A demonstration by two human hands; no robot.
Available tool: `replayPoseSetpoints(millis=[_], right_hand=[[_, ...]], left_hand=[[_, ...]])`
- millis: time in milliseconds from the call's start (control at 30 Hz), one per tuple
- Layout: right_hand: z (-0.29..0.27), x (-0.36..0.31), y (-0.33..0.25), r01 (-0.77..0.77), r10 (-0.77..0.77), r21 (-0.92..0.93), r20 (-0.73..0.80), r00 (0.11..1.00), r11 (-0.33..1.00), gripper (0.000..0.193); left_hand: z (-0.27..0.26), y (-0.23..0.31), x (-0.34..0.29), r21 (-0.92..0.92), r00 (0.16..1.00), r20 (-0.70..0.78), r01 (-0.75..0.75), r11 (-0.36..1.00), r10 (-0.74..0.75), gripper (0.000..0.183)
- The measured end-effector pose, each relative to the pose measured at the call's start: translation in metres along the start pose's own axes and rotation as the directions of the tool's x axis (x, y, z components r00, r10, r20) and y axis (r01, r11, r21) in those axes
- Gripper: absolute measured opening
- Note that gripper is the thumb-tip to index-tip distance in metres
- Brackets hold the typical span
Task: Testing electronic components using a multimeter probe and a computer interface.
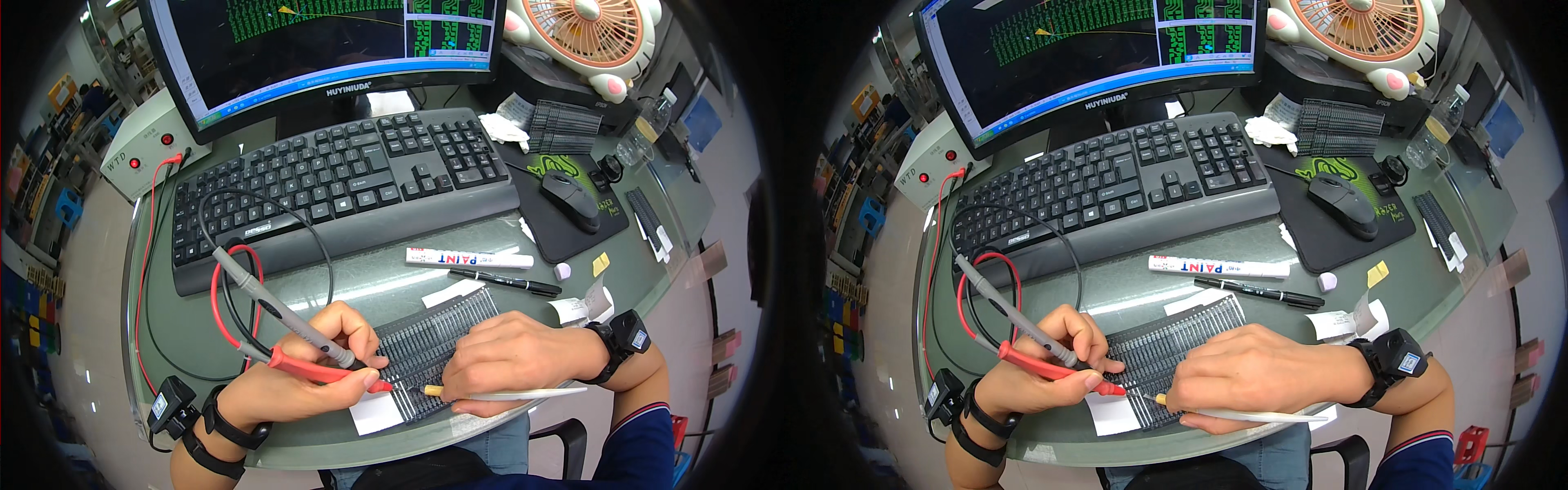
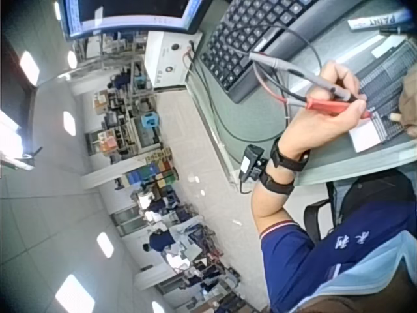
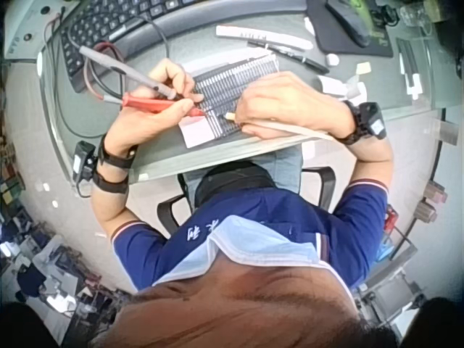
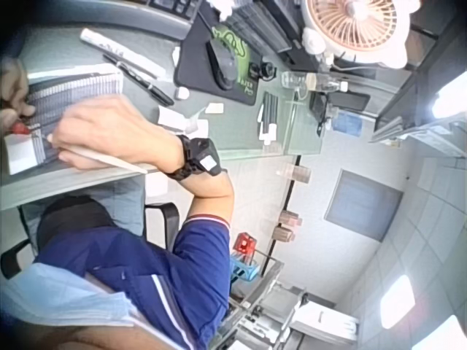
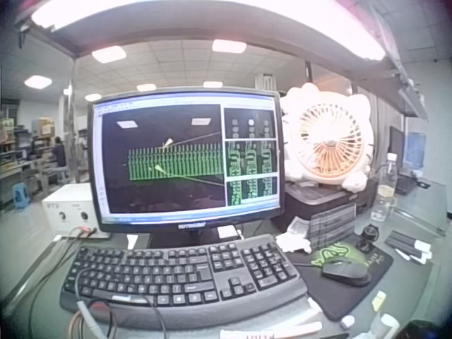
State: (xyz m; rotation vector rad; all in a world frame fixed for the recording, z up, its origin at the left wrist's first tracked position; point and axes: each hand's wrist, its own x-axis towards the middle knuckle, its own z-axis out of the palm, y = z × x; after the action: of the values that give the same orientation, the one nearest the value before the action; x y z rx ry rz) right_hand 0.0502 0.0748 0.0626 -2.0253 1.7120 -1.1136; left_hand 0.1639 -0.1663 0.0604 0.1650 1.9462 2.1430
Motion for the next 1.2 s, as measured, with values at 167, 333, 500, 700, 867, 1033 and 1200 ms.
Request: replayPoseSetpoints(millis=[167,333,500,700,867,1033,1200], right_hand=[[0.0004,0.0027,-0.0017,0.023,-0.023,0.007,-0.004,1.0,1.0,0.016],[0.0005,-0.0001,0.0,0.001,-0.001,-0.008,-0.01,1.0,1.0,0.016],[0.0016,-0.0007,0.0004,0.014,-0.014,-0.013,-0.015,1.0,1.0,0.016],[-0.0001,0.0008,-0.0003,0.017,-0.017,-0.014,-0.013,1.0,1.0,0.016],[0.001,0.0005,-0.0002,0.021,-0.021,-0.002,-0.032,0.999,1.0,0.016],[-0.0007,0.002,-0.0019,0.002,-0.002,0.0,-0.014,1.0,1.0,0.016],[-0.0003,0.0014,-0.0012,0.0,0.0,-0.007,-0.004,1.0,1.0,0.016]], left_hand=[[0.0011,0.003,-0.0052,0.007,1.0,-0.01,-0.018,1.0,0.018,0.027],[-0.0012,-0.0016,0.0004,0.001,1.0,0.009,-0.021,1.0,0.021,0.027],[-0.001,-0.0014,-0.001,0.01,1.0,0.01,-0.025,1.0,0.025,0.027],[-0.0008,-0.0006,-0.0019,0.003,1.0,0.011,-0.014,1.0,0.014,0.027],[-0.0003,0.0007,-0.001,0.006,1.0,0.017,-0.015,1.0,0.015,0.027],[-0.0006,0.0001,-0.0016,0.007,1.0,0.015,-0.011,1.0,0.011,0.027],[-0.0002,-0.0002,-0.0007,0.003,1.0,0.012,-0.01,1.0,0.01,0.027]])
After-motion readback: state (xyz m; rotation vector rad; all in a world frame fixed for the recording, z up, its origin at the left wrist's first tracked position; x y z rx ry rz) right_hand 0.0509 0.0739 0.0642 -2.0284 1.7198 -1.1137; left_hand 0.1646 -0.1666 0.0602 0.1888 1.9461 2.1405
